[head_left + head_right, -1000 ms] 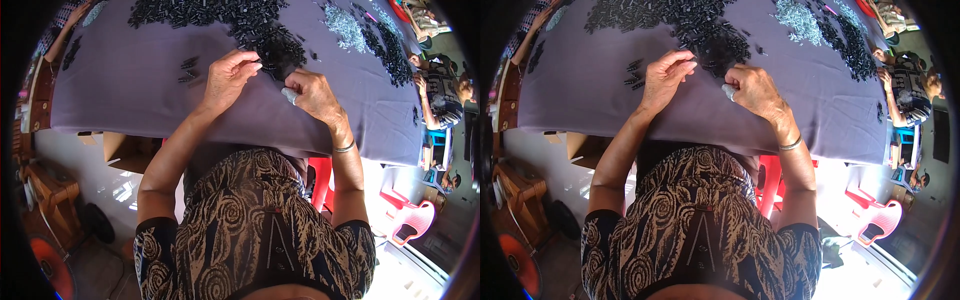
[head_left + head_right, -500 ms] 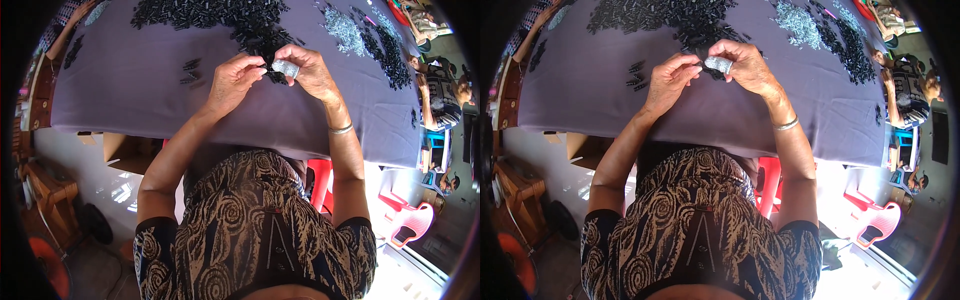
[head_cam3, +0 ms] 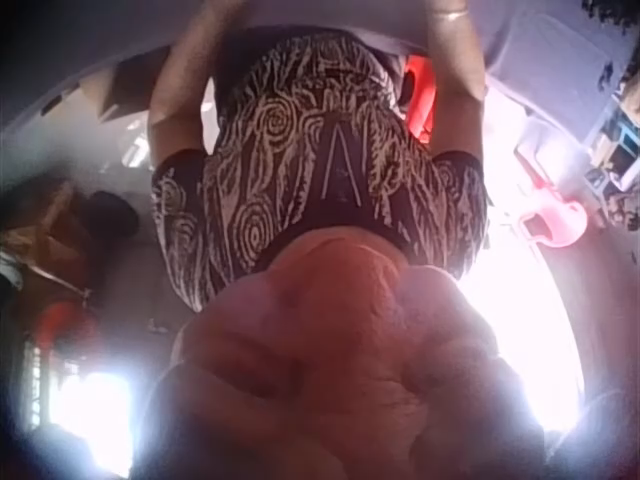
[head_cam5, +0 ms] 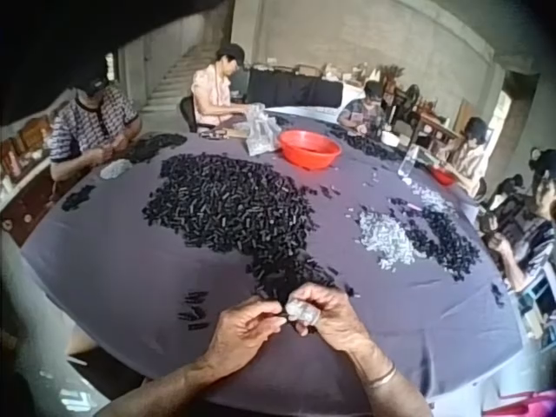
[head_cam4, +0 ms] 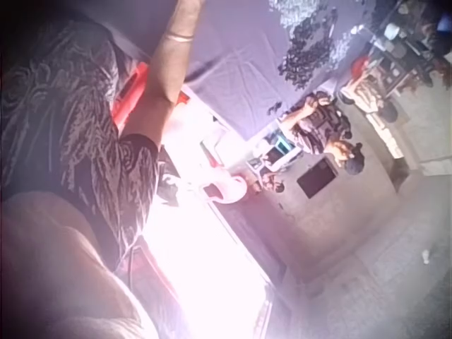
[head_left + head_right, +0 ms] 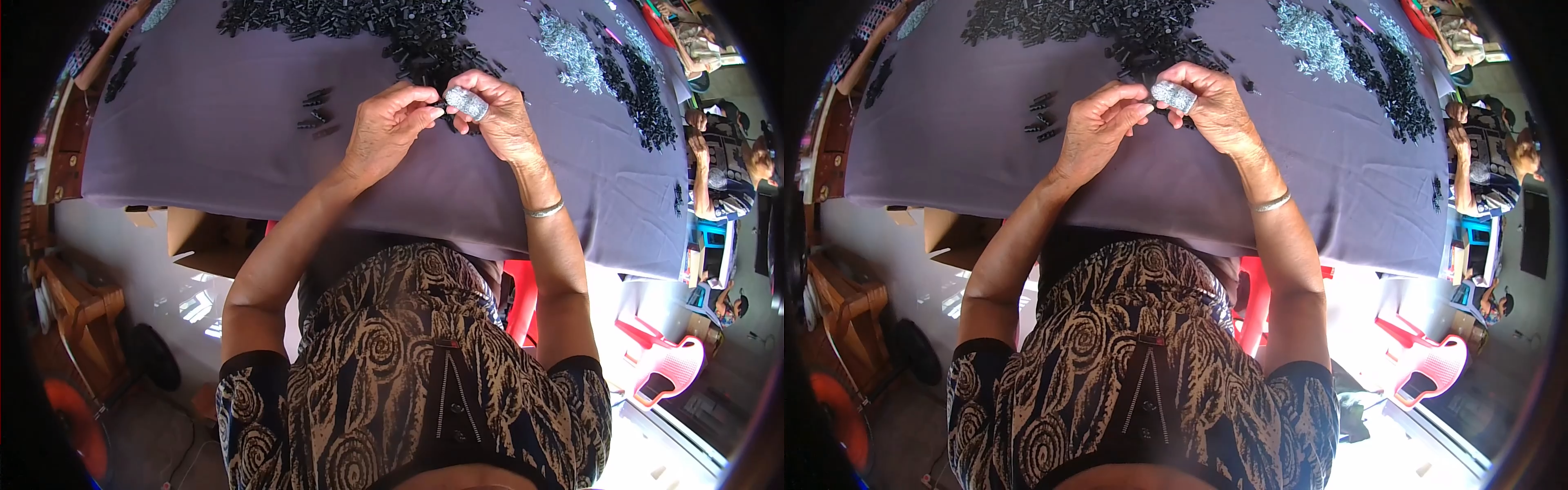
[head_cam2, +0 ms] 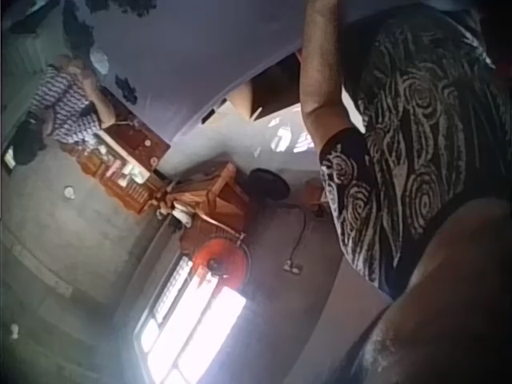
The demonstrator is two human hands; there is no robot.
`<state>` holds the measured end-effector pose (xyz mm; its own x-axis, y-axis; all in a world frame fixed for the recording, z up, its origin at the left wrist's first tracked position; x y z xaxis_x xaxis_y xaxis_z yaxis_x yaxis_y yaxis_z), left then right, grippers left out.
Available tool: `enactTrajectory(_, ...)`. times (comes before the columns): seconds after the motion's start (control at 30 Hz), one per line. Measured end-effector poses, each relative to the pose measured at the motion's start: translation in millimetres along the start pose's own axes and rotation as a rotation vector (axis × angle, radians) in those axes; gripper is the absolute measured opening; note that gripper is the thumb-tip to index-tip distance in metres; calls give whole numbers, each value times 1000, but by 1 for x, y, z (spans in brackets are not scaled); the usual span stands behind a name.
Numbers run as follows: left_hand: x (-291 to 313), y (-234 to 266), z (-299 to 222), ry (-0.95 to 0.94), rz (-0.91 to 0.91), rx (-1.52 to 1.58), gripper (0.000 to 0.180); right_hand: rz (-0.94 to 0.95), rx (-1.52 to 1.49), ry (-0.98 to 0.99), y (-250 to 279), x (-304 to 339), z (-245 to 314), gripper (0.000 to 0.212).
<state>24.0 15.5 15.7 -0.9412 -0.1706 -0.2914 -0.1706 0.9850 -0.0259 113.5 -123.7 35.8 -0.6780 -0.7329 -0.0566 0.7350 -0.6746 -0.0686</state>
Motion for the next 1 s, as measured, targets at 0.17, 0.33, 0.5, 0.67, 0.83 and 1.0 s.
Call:
enactTrajectory(0.17,-1,-3,-5,27,-8,43,18,36,42,68,0,0,6,9)
enactTrajectory(0.33,-1,-4,-4,35,23,73,18,98,38,69,5,0,6,8)
enactTrajectory(0.5,-1,-4,-4,48,35,72,18,104,95,121,1,2,8,6)
enactTrajectory(0.67,0,-3,-2,123,105,62,17,46,454,277,-3,7,17,9)
enactTrajectory(0.83,0,-1,-1,221,152,258,17,-17,734,446,-14,12,32,17)
enactTrajectory(1.0,0,-2,2,196,86,237,17,-40,631,344,-15,12,26,13)
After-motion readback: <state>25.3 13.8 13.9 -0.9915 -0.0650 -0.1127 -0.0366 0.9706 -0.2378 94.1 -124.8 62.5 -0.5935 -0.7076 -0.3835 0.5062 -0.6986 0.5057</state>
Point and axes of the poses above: each hand's wrist, its own x-axis away from the middle knuckle, its own y-axis out of the back of the hand, z = x × y, the point moved 3 cm from there along -x, towards the middle knuckle, and after that the axes turned 1 degree about -x, right-handed, at the moved point
